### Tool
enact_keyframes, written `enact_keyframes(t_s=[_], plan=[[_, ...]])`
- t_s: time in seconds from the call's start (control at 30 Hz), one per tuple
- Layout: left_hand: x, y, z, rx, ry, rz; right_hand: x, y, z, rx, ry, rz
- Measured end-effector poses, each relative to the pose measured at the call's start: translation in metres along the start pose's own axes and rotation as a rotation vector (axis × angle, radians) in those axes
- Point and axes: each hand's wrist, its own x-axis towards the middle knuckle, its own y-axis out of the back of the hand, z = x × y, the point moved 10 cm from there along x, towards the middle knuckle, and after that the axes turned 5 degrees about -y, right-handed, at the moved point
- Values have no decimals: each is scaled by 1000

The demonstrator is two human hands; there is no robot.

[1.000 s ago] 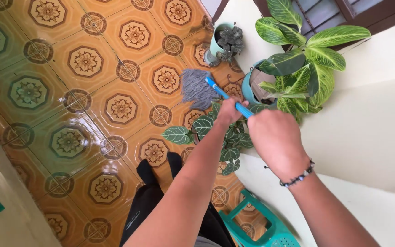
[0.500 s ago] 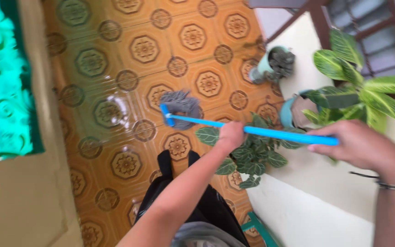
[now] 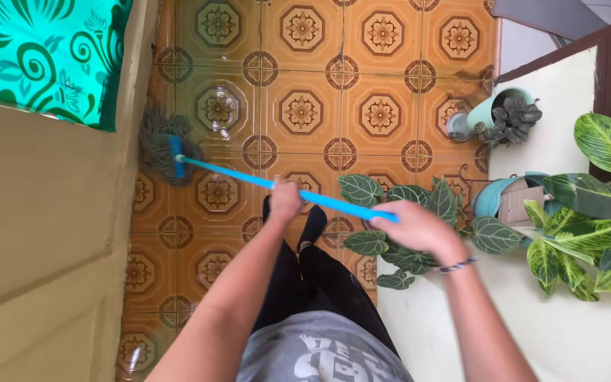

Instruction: Mop the tiled floor in the home environment.

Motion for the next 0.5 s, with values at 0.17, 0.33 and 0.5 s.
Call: enact_keyframes(t_s=[0.17,0.33,0.5], plan=[[32,-8,155,-184,-63,-129,-96,85,63,-111,-210,164],[30,22,294,-216,-377,-262,-197,141,56,-319,-568,310],[22,15,307,-429,-431,-227,-196,141,50,-469,-541,272]])
